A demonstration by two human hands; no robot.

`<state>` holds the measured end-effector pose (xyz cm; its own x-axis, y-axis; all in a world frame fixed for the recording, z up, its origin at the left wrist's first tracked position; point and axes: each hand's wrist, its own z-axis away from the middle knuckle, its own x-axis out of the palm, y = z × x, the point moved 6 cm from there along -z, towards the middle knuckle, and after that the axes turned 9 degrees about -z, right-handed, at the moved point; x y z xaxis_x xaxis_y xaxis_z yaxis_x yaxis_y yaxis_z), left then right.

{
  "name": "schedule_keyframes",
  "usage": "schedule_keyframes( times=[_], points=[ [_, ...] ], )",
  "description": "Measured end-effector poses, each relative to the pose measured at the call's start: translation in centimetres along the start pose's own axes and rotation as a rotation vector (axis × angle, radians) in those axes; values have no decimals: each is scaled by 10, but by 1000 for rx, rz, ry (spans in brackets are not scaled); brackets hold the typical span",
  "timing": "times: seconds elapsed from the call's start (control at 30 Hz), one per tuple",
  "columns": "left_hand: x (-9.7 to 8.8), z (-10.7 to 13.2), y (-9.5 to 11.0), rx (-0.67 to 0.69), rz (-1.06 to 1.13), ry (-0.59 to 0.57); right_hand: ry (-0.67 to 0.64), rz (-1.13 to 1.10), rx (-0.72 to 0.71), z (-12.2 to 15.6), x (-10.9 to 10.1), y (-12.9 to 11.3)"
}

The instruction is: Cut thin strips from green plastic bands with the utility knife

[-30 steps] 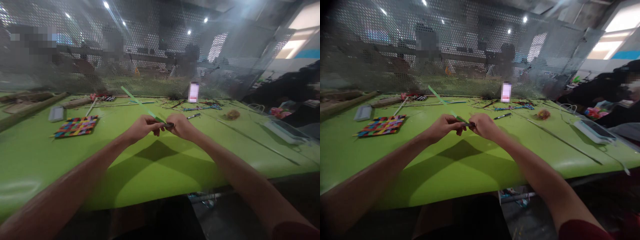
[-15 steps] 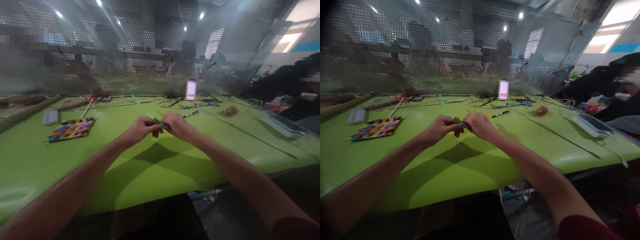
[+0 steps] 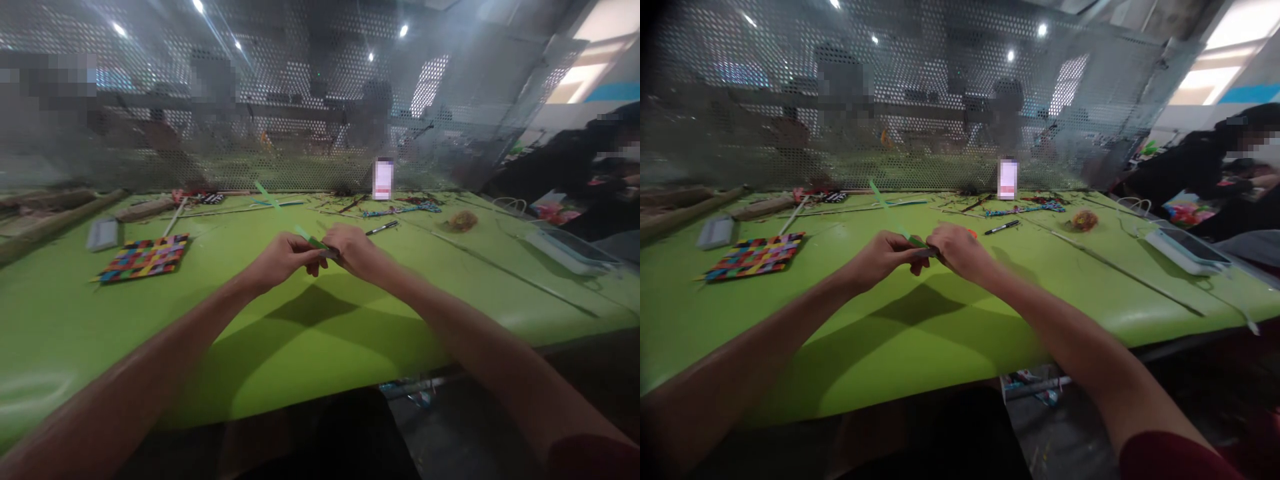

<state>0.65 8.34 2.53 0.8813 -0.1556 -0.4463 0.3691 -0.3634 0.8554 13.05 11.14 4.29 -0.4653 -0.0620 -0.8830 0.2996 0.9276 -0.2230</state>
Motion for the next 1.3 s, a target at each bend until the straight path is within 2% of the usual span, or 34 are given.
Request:
schedule_keyframes(
  times=[0.47, 1.3],
  points=[
    [2, -1, 0, -41, 52, -37, 24, -64, -45, 1, 2, 0],
    [2, 0, -4, -30, 66, -21, 69, -209, -49, 1, 3, -7]
  ],
)
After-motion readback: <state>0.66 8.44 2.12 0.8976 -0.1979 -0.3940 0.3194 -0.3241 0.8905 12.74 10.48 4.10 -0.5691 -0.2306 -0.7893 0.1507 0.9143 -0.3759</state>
